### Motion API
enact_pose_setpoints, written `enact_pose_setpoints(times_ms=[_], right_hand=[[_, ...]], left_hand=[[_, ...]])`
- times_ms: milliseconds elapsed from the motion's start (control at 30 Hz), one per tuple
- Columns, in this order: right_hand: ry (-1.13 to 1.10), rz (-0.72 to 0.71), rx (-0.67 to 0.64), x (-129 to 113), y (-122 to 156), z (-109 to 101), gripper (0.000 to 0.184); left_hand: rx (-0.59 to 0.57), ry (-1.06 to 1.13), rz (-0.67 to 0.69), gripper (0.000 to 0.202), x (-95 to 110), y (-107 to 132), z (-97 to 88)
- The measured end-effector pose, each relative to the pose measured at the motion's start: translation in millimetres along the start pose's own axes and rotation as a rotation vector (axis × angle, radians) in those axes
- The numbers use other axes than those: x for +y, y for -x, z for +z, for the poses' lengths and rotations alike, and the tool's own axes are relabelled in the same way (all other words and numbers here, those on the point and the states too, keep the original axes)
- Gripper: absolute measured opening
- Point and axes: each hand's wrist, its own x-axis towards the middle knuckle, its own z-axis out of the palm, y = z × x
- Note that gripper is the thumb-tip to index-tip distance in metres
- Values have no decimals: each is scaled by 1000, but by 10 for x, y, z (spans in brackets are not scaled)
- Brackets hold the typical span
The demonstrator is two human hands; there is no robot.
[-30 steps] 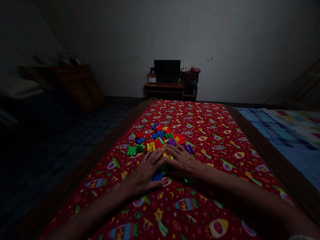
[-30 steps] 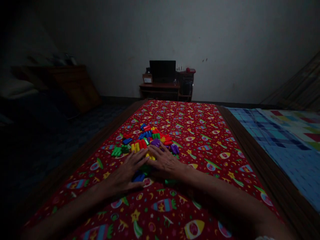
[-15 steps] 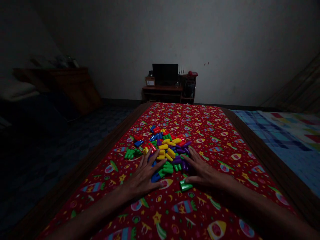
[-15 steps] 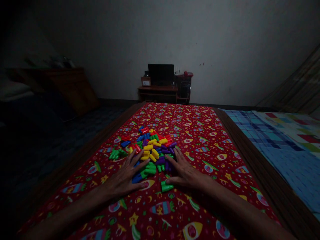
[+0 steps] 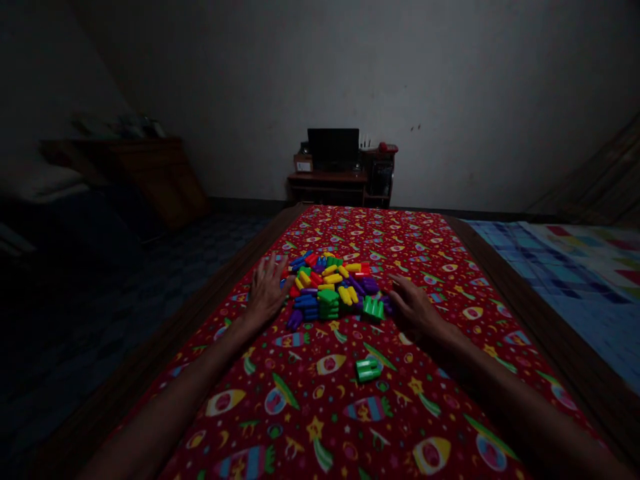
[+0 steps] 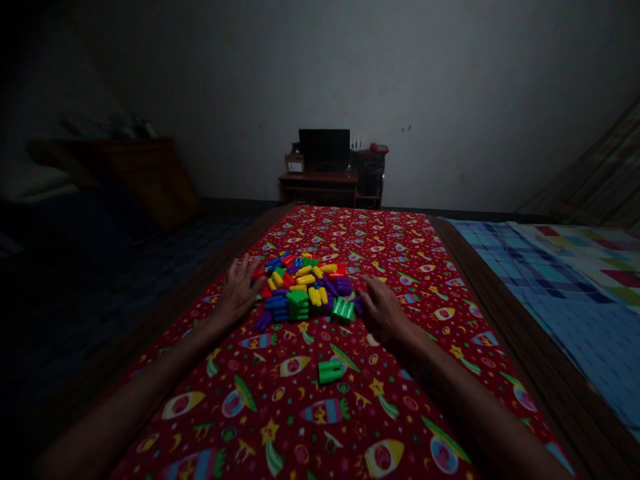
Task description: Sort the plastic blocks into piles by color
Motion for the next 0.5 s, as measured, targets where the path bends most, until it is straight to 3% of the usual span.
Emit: enact_pose_setpoints(times_ms=[67, 167, 267, 367, 433, 500], right_hand=[[-43, 96, 38, 120, -18, -1, 43], [-111, 237, 91, 161, -49, 12, 43], [-185, 304, 132, 138, -66, 4, 42], [-301, 361, 184, 150, -68, -14, 44], [-397, 427, 213, 176, -66, -20, 49], [-476, 468, 241, 200, -68, -21, 53]], left_hand=[[-91, 87, -89, 58, -76, -103, 133], [-203, 195, -77, 57, 90, -179, 305], [-254, 271, 54, 57, 477, -148, 371], [-320, 384, 280, 54, 795, -133, 321], [-282, 445, 343, 54, 829, -220, 262], [-176, 448, 284, 56, 695, -385, 224]])
